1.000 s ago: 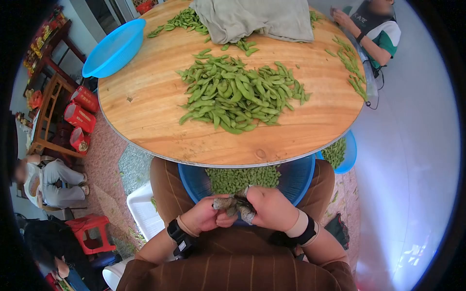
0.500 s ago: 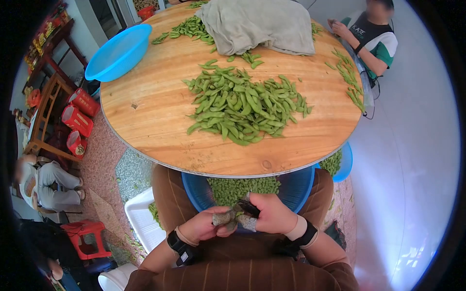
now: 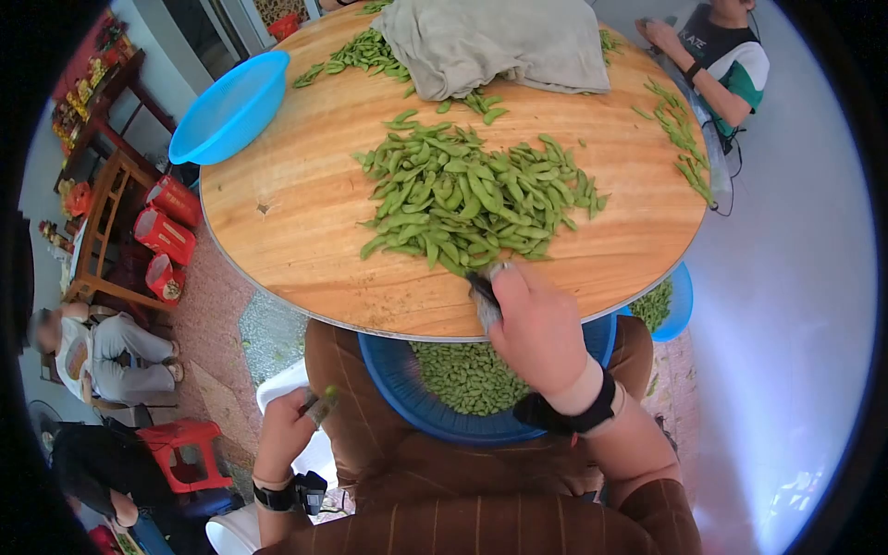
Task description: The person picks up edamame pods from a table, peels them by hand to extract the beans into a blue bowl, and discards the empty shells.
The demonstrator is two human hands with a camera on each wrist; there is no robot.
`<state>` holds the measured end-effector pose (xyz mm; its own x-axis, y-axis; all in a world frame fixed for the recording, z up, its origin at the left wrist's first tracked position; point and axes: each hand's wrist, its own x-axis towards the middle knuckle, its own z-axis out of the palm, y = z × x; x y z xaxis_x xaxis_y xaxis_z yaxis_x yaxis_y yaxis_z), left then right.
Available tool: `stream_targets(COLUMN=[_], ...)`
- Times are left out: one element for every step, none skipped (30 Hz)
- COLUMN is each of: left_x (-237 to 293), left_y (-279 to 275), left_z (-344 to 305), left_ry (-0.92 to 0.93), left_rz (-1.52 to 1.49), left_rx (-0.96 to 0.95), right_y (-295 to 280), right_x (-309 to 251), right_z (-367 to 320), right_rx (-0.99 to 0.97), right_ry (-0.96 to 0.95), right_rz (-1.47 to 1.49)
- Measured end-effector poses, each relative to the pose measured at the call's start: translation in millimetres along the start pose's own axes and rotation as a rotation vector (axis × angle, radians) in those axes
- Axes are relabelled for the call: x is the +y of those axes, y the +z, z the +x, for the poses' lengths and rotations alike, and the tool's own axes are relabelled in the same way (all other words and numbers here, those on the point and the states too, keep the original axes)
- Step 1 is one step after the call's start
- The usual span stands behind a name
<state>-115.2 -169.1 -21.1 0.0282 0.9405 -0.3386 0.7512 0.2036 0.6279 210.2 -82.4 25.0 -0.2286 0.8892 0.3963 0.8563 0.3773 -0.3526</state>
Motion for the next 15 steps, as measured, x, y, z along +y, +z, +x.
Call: stream_targets(left_x=[-10, -13, -14, -13, -10, 0, 9, 12, 34, 59, 73, 84, 97, 109, 117], left_y=[-2, -1, 1, 3, 4, 4, 6, 13, 16, 21, 30, 39, 46, 51, 55], left_z=[-5, -9, -13, -16, -14, -9, -4, 2, 6, 11, 19, 26, 29, 31, 32], left_ry=[-0.004, -0.005, -0.021, -0.037, -0.04, 0.047, 0.133, 0.249, 0.299, 0.349, 0.451, 0.552, 0.553, 0.603, 0.654], left_rz=[0.361, 0.373, 0.487, 0.598, 0.602, 0.427, 0.248, 0.187, 0.113, 0.037, -0.018, -0.073, -0.074, -0.088, -0.099], left_rx=[0.1, 0.103, 0.233, 0.364, 0.363, 0.366, 0.365, 0.339, 0.284, 0.229, 0.214, 0.197, 0.2, 0.171, 0.141], right_y=[5, 10, 13, 15, 16, 16, 14, 11, 8, 7, 7, 8, 11, 16, 19], right_x=[2, 3, 4, 3, 4, 4, 4, 4, 4, 2, 0, -2, -4, -5, -6], right_z=[5, 8, 10, 10, 9, 8, 5, 3, 2, 2, 2, 3, 5, 8, 9], right_rx=[0.007, 0.012, 0.015, 0.017, 0.024, 0.03, 0.027, -0.01, -0.045, -0.046, -0.005, 0.035, 0.036, 0.056, 0.078], right_ry=[0.005, 0.006, 0.007, 0.008, 0.01, 0.011, 0.011, 0.017, 0.02, 0.015, 0.022, 0.03, 0.027, 0.022, 0.018], right_rz=[0.009, -0.005, -0.019, -0.012, 0.009, 0.027, 0.026, 0.043, 0.059, 0.054, 0.08, 0.107, 0.105, 0.054, 0.004])
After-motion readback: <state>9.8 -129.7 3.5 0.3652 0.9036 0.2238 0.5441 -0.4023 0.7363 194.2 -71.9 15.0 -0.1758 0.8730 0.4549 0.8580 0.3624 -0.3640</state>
